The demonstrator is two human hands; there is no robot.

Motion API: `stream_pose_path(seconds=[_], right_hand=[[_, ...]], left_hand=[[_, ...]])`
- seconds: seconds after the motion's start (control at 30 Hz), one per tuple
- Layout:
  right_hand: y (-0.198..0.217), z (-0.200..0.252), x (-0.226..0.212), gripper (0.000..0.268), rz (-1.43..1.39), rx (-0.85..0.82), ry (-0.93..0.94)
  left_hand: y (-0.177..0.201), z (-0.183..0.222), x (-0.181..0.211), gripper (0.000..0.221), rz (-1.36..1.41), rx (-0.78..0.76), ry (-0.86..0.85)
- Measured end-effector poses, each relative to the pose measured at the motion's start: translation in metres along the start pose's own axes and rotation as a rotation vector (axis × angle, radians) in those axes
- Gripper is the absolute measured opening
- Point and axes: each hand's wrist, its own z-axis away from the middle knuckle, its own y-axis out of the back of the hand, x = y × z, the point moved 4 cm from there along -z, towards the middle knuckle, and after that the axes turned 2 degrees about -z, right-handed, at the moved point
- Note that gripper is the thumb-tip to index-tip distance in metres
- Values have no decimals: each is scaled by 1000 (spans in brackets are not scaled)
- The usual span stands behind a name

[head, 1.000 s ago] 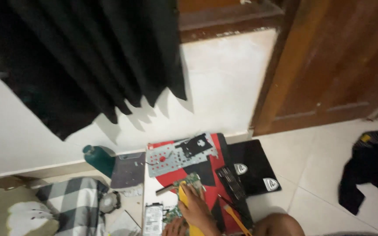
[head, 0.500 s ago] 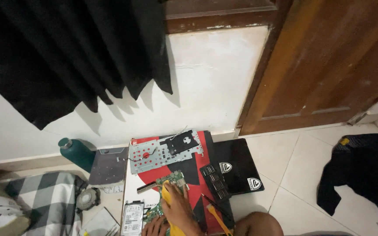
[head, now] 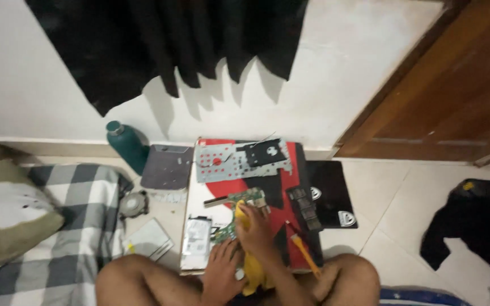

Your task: The person cleans a computer motherboard by wiping its surfaces with a yellow cloth held in one hand, occasionally flipping the motherboard with both hands to access different sides.

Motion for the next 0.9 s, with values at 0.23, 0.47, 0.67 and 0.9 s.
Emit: stream_pose_path(seconds=[0.23,0.47,0.67,0.9], right_hand=[[1,-6,-15,74,164,-220,-41],[4,-2,-11,35,38,35,-24],[1,-5,-14,78,185,-235,-74],[12,-5,-27,64,41,-81,-85]], left_hand=[[43,-16,19,51,114,-3,25],[39,-15,15,56,58,26,28],[41,-15,15,63,46,-52,38],[54,-17,20,57,101,41,30]])
